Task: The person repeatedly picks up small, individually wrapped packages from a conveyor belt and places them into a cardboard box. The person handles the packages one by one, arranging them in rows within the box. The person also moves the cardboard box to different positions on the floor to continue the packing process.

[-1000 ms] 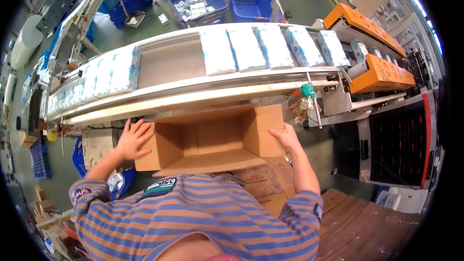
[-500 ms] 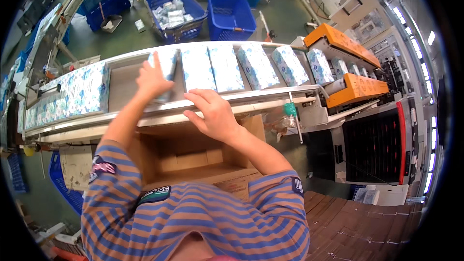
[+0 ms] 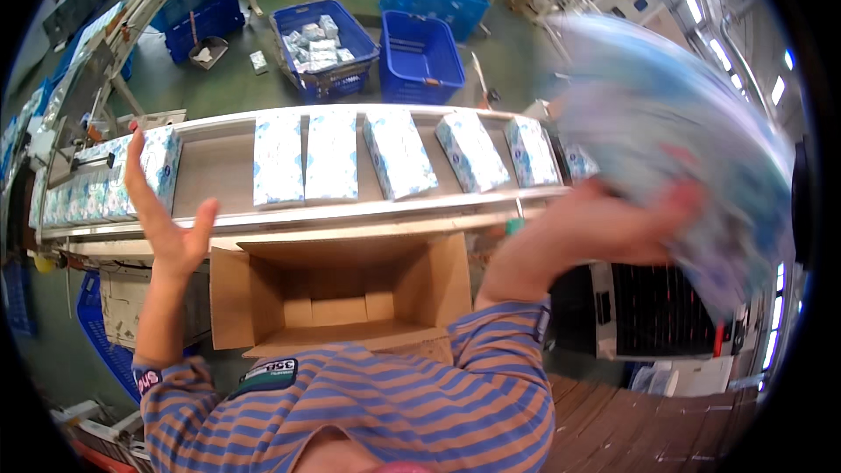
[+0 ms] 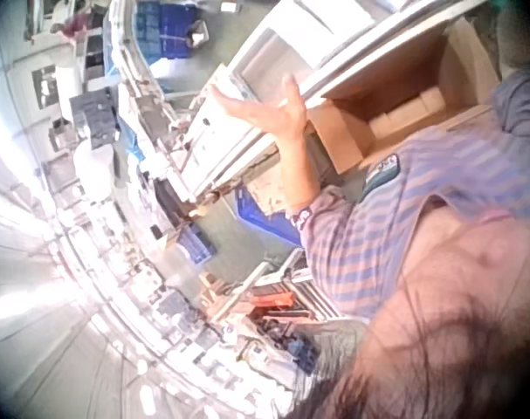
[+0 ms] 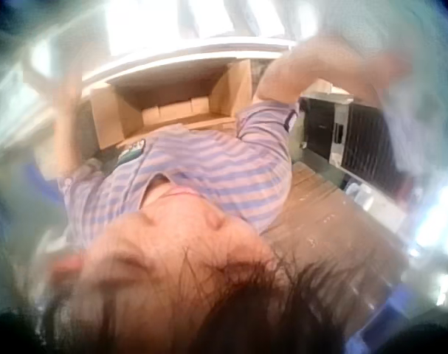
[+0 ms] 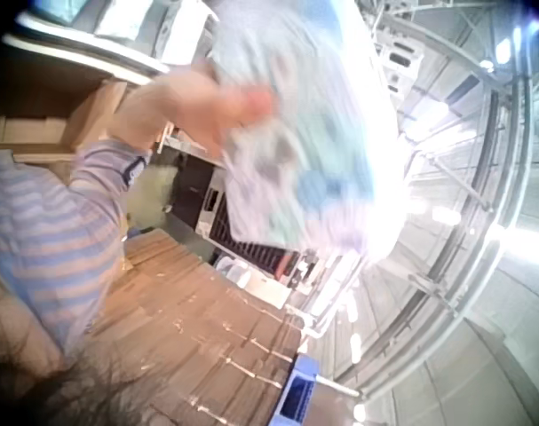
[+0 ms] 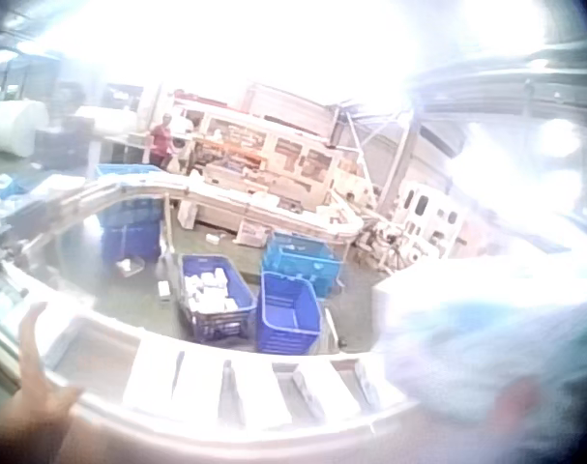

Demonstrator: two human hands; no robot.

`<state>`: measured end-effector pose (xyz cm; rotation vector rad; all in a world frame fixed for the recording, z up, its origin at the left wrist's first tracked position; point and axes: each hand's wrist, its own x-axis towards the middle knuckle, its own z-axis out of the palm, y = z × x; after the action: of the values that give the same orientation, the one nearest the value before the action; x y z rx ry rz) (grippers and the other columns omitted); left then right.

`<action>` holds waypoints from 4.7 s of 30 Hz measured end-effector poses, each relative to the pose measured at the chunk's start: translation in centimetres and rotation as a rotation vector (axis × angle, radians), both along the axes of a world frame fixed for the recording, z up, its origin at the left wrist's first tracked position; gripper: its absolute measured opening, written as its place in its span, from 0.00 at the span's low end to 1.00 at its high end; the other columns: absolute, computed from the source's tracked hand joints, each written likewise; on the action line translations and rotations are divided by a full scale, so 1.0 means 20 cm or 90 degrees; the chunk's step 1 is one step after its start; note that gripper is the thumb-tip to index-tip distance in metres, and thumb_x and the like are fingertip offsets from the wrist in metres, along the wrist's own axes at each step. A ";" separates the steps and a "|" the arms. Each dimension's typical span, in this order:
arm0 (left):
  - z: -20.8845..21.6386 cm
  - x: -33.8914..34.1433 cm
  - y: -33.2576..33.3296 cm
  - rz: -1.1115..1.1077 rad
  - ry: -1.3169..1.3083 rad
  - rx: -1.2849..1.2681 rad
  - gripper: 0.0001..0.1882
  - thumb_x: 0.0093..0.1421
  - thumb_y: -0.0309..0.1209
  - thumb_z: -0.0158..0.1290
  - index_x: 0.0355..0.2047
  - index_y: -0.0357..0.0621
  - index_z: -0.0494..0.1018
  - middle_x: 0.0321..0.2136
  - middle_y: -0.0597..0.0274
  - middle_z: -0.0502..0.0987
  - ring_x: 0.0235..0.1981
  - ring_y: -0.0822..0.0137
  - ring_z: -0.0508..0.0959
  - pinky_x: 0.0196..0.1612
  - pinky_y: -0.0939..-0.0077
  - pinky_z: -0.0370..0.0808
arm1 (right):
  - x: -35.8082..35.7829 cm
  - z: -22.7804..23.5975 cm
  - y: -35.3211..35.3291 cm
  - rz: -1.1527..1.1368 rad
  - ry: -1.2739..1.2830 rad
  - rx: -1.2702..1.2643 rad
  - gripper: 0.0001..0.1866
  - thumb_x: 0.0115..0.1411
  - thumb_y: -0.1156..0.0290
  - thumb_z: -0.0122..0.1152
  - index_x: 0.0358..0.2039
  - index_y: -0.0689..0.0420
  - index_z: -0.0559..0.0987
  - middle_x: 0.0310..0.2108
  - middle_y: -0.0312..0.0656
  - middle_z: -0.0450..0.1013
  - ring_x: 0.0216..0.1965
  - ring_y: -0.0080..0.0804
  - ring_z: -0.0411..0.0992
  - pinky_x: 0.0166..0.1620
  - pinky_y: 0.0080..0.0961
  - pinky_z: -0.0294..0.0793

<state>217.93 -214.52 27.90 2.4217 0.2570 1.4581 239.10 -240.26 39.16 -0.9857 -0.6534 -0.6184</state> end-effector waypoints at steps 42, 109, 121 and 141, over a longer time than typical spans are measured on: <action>-0.39 0.94 -0.50 0.027 0.381 -0.445 0.57 0.31 0.58 0.64 0.55 0.36 0.53 0.44 0.39 0.69 0.47 0.46 0.70 0.50 0.60 0.68 | 0.84 -0.86 -0.56 0.035 0.334 -0.756 0.31 0.46 0.61 0.70 0.43 0.70 0.71 0.29 0.46 0.74 0.31 0.33 0.74 0.35 0.28 0.72; -0.22 1.45 -1.07 -0.183 0.334 -0.501 0.46 0.35 0.48 0.67 0.50 0.35 0.60 0.44 0.47 0.72 0.46 0.57 0.73 0.49 0.65 0.68 | 1.10 -0.66 -1.02 -0.414 0.399 -0.971 0.54 0.33 0.32 0.63 0.50 0.65 0.66 0.44 0.55 0.70 0.49 0.50 0.67 0.53 0.51 0.60; -0.28 1.65 -1.39 -0.302 0.292 -0.553 0.40 0.46 0.36 0.63 0.55 0.33 0.56 0.48 0.52 0.68 0.48 0.64 0.69 0.52 0.71 0.64 | 1.04 -0.66 -1.11 -0.106 0.073 -0.794 0.24 0.44 0.62 0.64 0.44 0.56 0.77 0.35 0.44 0.72 0.37 0.38 0.72 0.42 0.32 0.71; -0.27 1.24 -1.01 -0.186 0.353 -0.679 0.36 0.49 0.36 0.61 0.54 0.34 0.58 0.46 0.54 0.70 0.45 0.66 0.70 0.50 0.73 0.65 | 1.66 -0.72 -1.83 -0.369 0.567 -1.098 0.63 0.29 0.50 0.69 0.64 0.53 0.44 0.52 0.56 0.62 0.50 0.51 0.66 0.50 0.37 0.68</action>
<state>242.74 -234.74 22.48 1.7580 0.5829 0.3003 272.28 -276.93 24.79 -2.8772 0.1063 0.1351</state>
